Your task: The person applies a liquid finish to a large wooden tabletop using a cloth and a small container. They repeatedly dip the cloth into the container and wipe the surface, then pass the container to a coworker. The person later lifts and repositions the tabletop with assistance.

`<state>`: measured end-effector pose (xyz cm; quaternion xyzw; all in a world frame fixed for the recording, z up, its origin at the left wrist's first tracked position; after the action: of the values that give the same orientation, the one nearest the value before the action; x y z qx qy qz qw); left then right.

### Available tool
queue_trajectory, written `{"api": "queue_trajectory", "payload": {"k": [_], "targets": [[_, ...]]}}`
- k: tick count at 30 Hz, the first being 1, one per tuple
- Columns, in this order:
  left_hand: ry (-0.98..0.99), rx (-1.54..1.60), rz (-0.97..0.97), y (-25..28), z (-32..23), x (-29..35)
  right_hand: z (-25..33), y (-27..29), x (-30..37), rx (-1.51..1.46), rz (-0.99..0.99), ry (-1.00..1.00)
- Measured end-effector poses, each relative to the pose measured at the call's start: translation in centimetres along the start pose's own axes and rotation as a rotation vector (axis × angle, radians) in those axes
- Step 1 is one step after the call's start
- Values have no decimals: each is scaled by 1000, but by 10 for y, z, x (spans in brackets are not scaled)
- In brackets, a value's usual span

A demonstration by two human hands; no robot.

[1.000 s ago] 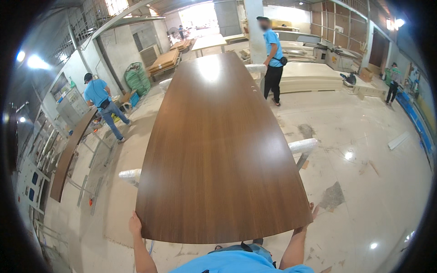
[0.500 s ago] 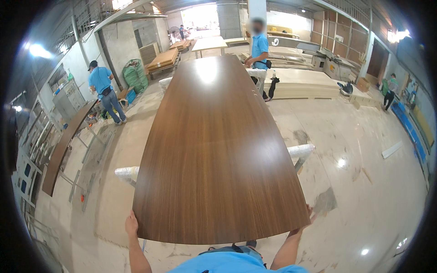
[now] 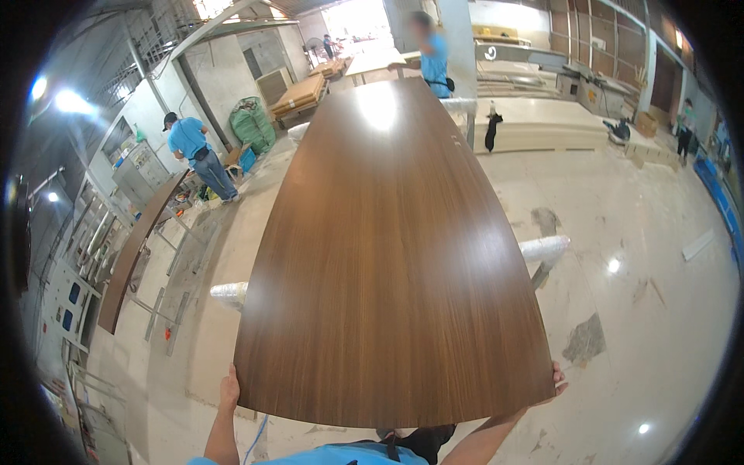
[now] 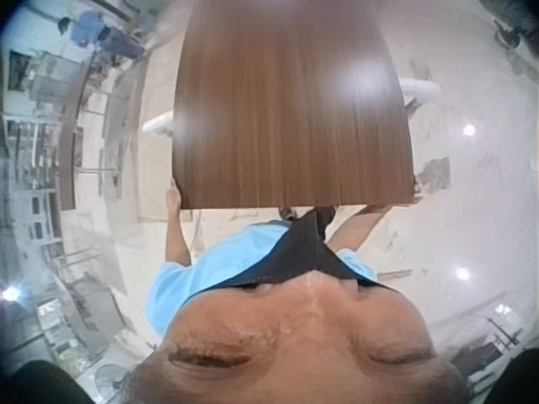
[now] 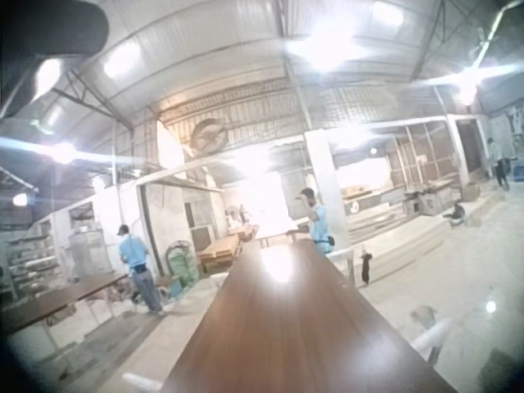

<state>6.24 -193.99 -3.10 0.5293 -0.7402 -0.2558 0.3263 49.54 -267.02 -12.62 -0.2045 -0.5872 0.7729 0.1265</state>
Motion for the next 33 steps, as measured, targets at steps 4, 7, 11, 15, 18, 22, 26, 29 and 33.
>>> {"api": "queue_trajectory", "payload": {"k": [4, 7, 11, 15, 18, 22, 26, 29, 33], "targets": [[-7, -12, -69, 2, -1, 0, -2, -11, 0, -65, -3, -37], [-34, -1, -73, 0, -1, -3, -4, -21, -4, -113, 67, -86], [-1, 13, -66, -1, 4, -3, 2, -20, -8, -100, -46, -95], [-17, -24, -89, 0, 2, 0, 10, -17, -10, -42, -30, -134], [-34, -29, -96, 1, -2, 2, 10, -16, -11, -32, -2, -162], [-22, -25, -73, -1, -4, 2, 6, -16, -12, -45, 36, -149], [6, -11, -66, -2, -5, 3, 4, -21, -11, -86, 135, -177], [49, -1, -75, -1, -8, 6, 4, -19, -10, -34, 47, -175], [-21, -16, -77, 0, -11, 8, 2, -20, -7, -18, 23, -155]]}}
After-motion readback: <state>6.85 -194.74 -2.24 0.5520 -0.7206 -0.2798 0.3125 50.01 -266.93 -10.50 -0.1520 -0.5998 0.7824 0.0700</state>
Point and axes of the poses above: each hand's wrist, its own x-axis away from the middle knuckle, its own y-axis out of the back of the hand, z = x × y, the point moved 4 cm from there along -x, towards the middle knuckle, and after that the axes turned 13 degrees about x, right-handed, at the moved point
